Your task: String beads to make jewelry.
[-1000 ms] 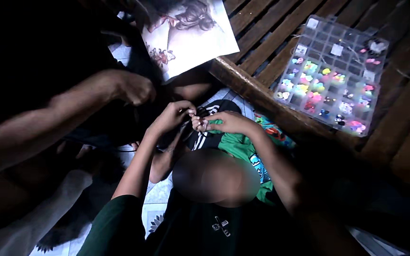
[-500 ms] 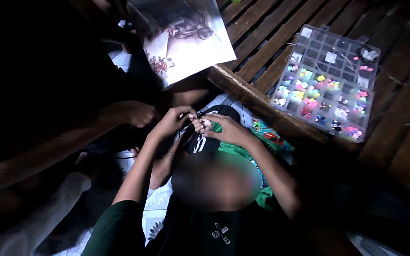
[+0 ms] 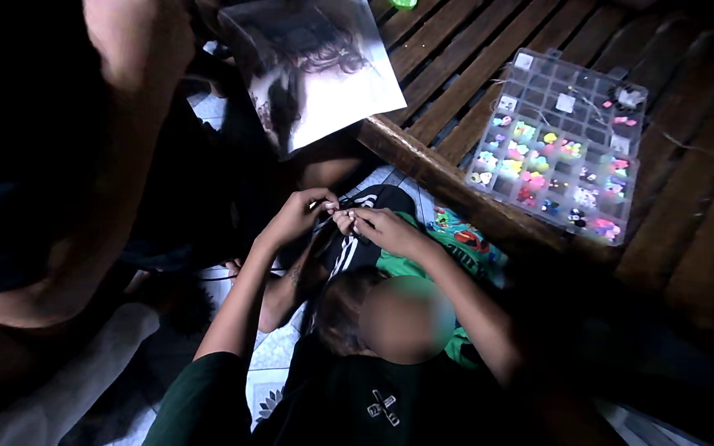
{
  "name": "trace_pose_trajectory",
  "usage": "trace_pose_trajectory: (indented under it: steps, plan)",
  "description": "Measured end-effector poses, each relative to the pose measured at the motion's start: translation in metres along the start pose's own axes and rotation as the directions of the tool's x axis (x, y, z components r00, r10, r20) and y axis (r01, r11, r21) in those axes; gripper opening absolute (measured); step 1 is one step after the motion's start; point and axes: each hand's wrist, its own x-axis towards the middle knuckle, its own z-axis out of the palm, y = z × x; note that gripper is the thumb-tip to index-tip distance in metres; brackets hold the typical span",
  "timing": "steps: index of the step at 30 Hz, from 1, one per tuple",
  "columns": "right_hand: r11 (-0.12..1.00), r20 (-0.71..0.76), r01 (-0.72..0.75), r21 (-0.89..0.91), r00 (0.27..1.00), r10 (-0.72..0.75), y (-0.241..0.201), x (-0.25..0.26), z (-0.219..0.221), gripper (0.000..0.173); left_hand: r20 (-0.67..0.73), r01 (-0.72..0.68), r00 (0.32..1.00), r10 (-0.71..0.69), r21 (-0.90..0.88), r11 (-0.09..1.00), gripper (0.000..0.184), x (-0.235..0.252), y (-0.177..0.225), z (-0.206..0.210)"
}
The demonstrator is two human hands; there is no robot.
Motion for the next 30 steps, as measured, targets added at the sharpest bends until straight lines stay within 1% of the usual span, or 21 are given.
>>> trace_pose_trajectory:
  steps: [2,5,7,8,10,13,15,17,19,21,23,25,28,30]
  plan:
    - [0.998,0.082,-0.056,0.009,0.995,0.055,-0.004,0.003,-0.006,0.034,-0.012,0.000,1.000,0.000,-0.011,1.000,0.013,0.000,0.001,0.001]
    - [0.994,0.189,-0.106,-0.037,0.976,0.111,-0.010,0.009,-0.009,0.035,-0.051,-0.019,0.999,0.017,-0.036,0.999,0.013,0.002,0.003,-0.001]
    - [0.989,0.212,-0.135,-0.066,0.966,0.146,-0.012,0.017,-0.005,0.034,-0.044,-0.042,0.998,0.040,-0.048,0.998,0.012,0.004,0.006,-0.005]
    - [0.987,0.200,-0.149,-0.067,0.967,0.159,-0.010,0.021,-0.002,0.033,-0.036,-0.054,0.998,0.052,-0.051,0.997,0.012,0.005,0.007,-0.006]
    - [0.981,0.152,-0.188,-0.043,0.969,0.193,-0.009,0.026,0.001,0.033,-0.031,-0.069,0.997,0.067,-0.064,0.996,0.012,0.006,0.010,-0.009]
    - [0.978,0.015,-0.206,-0.011,0.978,0.206,0.000,0.028,0.000,0.032,-0.059,-0.093,0.994,0.089,-0.060,0.994,0.013,0.004,0.015,-0.016]
    - [0.984,-0.091,-0.164,0.067,0.981,0.170,0.010,0.022,-0.003,0.031,-0.090,-0.105,0.991,0.099,-0.054,0.993,0.013,0.002,0.016,-0.022]
    - [0.983,-0.205,-0.070,0.168,0.973,0.104,0.021,0.014,-0.006,0.033,-0.137,-0.134,0.983,0.122,-0.082,0.988,0.012,0.000,0.012,-0.028]
    - [0.972,-0.324,-0.005,0.235,0.942,0.084,0.033,0.006,-0.007,0.039,-0.181,-0.141,0.976,0.120,-0.104,0.985,0.012,-0.006,0.012,-0.035]
    - [0.956,-0.402,0.018,0.293,0.910,0.106,0.042,-0.001,-0.009,0.043,-0.199,-0.127,0.975,0.102,-0.119,0.985,0.013,-0.014,0.012,-0.044]
    - [0.944,-0.440,0.023,0.329,0.888,0.132,0.046,-0.007,-0.009,0.045,-0.179,-0.087,0.982,0.063,-0.132,0.987,0.014,-0.025,0.012,-0.054]
    - [0.933,-0.451,0.032,0.360,0.881,0.144,0.050,-0.011,-0.009,0.046,-0.143,-0.013,0.990,-0.006,-0.133,0.991,0.015,-0.037,0.012,-0.060]
    - [0.932,-0.458,0.038,0.359,0.878,0.140,0.052,-0.015,-0.009,0.045,-0.078,0.129,0.987,-0.139,-0.121,0.984,0.013,-0.060,0.010,-0.057]
    - [0.935,-0.463,0.035,0.354,0.875,0.143,0.051,-0.018,-0.009,0.045,-0.017,0.244,0.969,-0.248,-0.129,0.961,0.014,-0.076,0.011,-0.054]
